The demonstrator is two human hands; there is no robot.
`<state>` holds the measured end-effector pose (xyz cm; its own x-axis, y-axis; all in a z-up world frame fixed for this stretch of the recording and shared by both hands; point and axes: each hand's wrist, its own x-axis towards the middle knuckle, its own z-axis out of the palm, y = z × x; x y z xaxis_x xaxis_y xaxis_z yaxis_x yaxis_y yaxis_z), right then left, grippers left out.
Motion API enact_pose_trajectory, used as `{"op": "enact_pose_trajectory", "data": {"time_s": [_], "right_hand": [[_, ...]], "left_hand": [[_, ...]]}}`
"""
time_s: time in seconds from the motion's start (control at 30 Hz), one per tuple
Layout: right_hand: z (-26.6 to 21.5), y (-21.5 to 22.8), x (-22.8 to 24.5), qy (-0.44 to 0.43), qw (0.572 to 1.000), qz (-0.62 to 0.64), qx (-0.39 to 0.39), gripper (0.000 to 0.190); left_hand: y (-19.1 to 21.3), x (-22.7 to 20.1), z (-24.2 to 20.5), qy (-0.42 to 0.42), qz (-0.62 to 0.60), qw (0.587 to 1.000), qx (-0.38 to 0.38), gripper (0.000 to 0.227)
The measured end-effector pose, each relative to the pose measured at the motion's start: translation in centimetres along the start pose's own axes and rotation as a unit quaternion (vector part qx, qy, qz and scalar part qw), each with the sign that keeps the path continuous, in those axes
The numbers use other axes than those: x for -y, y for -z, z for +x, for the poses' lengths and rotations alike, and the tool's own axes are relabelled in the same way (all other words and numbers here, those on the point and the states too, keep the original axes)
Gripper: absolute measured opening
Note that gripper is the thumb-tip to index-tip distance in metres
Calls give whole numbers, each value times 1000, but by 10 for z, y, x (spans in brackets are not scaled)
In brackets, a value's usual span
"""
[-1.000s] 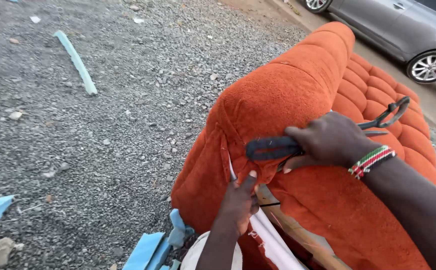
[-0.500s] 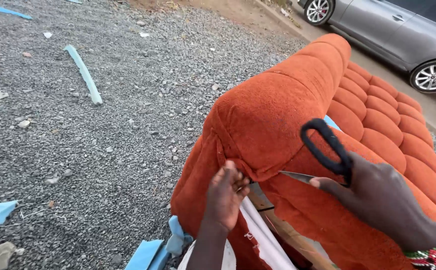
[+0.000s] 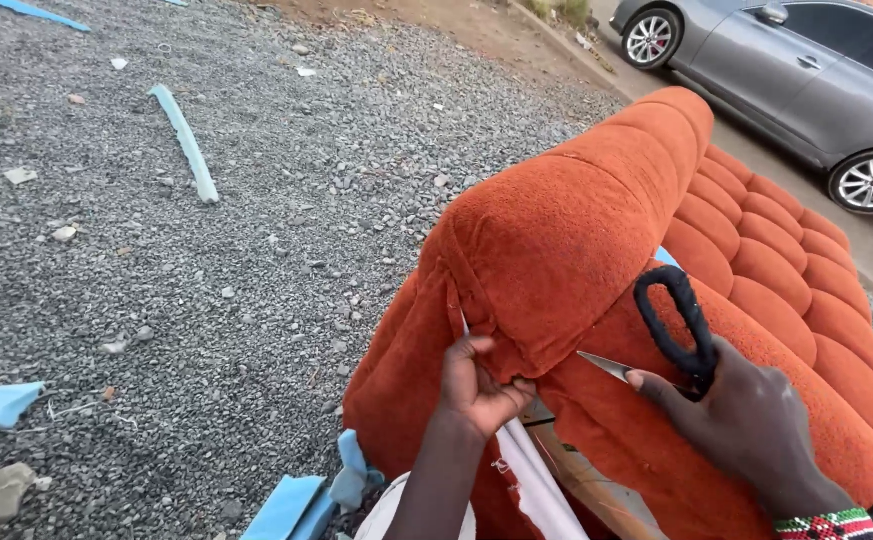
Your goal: Using scissors and a cutting tool to detach and remove fabric upholstery from a sofa frame.
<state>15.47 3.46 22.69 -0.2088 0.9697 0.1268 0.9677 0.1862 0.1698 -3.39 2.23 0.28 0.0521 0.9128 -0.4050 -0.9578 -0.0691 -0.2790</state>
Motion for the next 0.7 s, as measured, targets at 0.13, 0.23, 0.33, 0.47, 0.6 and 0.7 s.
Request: {"op": "enact_pose_trajectory", "data": {"time_s": [0.13,0.23,0.33,0.47,0.6,0.7], "right_hand": [[-3,4,6,-21,1000,-1,13,76],[0,0,2,-16,1000,9,3,75],[-1,1,6,-21,1000,11,2,78],[9,-5,3,-24,1000,5,8,81],[3,-12,-4,-22,1000,-6,21,79],[15,-11,0,18,999,25,-46,75]], "left_hand": [[-18,11,-34,-37,225,973,-26,47],[-10,19,-34,-108,319,939,-64,55],[-7,25,-39,-118,291,948,-51,47],[-10,34,-47,-145,204,968,-22,36],[16,22,-44,-119,159,980,-26,18],[10,4,-24,14,27,991,128,32]]}}
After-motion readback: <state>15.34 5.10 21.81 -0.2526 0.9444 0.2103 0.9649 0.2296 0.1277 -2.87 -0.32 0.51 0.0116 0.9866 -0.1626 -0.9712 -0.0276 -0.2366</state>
